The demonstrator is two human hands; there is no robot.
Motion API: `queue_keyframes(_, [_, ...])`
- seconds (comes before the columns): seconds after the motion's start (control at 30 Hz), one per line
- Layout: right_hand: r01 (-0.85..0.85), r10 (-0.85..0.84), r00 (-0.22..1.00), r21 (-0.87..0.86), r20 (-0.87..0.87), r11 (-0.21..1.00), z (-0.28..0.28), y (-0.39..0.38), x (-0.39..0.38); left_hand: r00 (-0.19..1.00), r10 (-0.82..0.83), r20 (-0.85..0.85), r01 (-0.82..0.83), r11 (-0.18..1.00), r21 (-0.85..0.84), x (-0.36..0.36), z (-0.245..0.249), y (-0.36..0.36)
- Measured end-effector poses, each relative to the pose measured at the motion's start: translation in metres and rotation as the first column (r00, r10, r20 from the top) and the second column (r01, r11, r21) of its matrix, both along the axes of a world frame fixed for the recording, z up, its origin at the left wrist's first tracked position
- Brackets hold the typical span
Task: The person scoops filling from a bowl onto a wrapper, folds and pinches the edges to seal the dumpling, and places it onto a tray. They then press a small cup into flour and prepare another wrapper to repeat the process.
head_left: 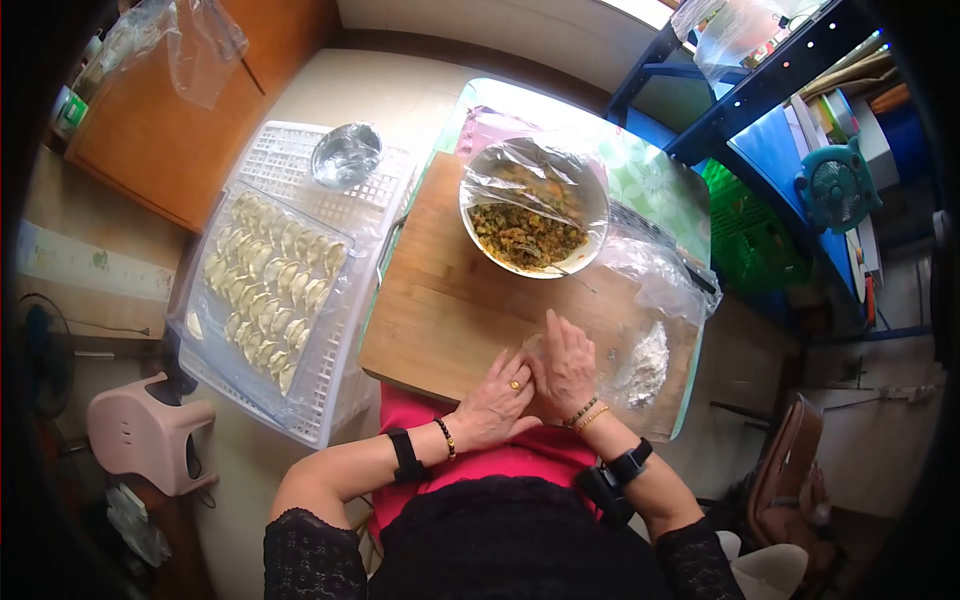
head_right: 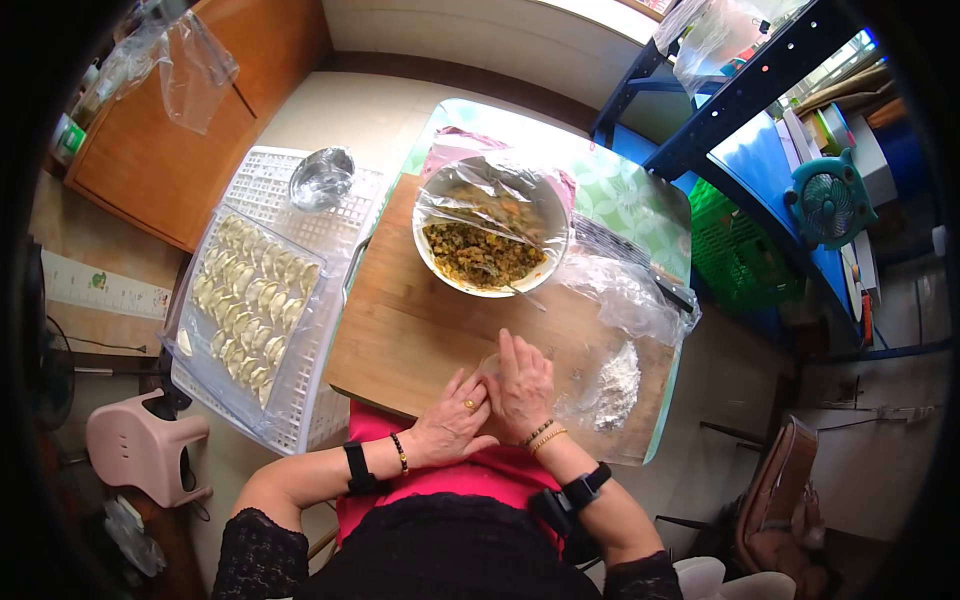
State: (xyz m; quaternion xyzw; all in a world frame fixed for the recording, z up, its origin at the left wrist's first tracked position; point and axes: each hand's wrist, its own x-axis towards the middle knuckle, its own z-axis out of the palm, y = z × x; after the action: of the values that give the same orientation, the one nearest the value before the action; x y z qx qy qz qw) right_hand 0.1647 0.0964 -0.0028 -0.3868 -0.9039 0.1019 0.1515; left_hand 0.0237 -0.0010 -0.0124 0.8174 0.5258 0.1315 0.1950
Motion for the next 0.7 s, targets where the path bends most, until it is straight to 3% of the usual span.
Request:
queue_keyframes(0.1, [0.141, -0.142, 0.990, -0.033, -0.023, 0.989, -0.010, 0.025, -0.001, 0.994, 0.027, 0.103, -0.040, 0.991, 0.125, -0.003, -0.007, 0.003])
queue_keyframes(0.13, [0.161, -0.170, 0.984, -0.141, -0.049, 0.977, -0.006, 0.034, -0.001, 0.994, 0.009, 0.108, -0.019, 0.995, 0.093, -0.005, -0.004, 0.005])
queue_keyframes(0.17, [0.156, -0.164, 0.985, -0.131, -0.057, 0.979, -0.008, 0.041, 0.004, 0.995, 0.012, 0.103, -0.023, 0.994, 0.104, -0.007, -0.003, 0.009])
queue_keyframes(0.23, [0.160, -0.211, 0.939, -0.200, -0.272, 0.967, -0.015, 0.049, 0.017, 0.991, -0.069, 0.118, 0.057, 0.993, 0.099, -0.010, -0.006, 0.013])
queue_keyframes(0.27, [0.214, -0.272, 0.928, -0.232, -0.253, 0.949, -0.011, 0.047, 0.025, 0.987, -0.102, 0.126, 0.089, 0.991, 0.102, -0.010, -0.010, 0.017])
queue_keyframes(0.37, [0.197, -0.246, 0.937, -0.209, -0.246, 0.958, 0.008, 0.033, 0.050, 0.980, -0.189, 0.069, 0.176, 0.972, 0.156, 0.000, -0.010, 0.026])
queue_keyframes(0.5, [0.081, -0.101, 0.976, -0.110, -0.191, 0.991, 0.026, 0.005, 0.057, 0.967, -0.246, 0.060, 0.233, 0.958, 0.167, 0.021, -0.003, 0.022])
queue_keyframes(0.57, [0.049, -0.069, 0.987, -0.139, -0.146, 0.989, 0.020, -0.005, 0.049, 0.970, -0.240, 0.043, 0.230, 0.959, 0.163, 0.023, 0.000, 0.018])
queue_keyframes(0.63, [0.087, -0.087, 0.996, -0.013, -0.004, 0.996, 0.001, -0.012, 0.040, 0.959, -0.285, 0.016, 0.284, 0.959, 0.020, 0.022, 0.005, 0.016])
queue_keyframes(0.7, [0.103, -0.104, 0.994, 0.033, 0.021, 0.994, -0.007, -0.002, 0.039, 0.970, -0.237, 0.062, 0.231, 0.969, 0.085, 0.024, 0.000, 0.013])
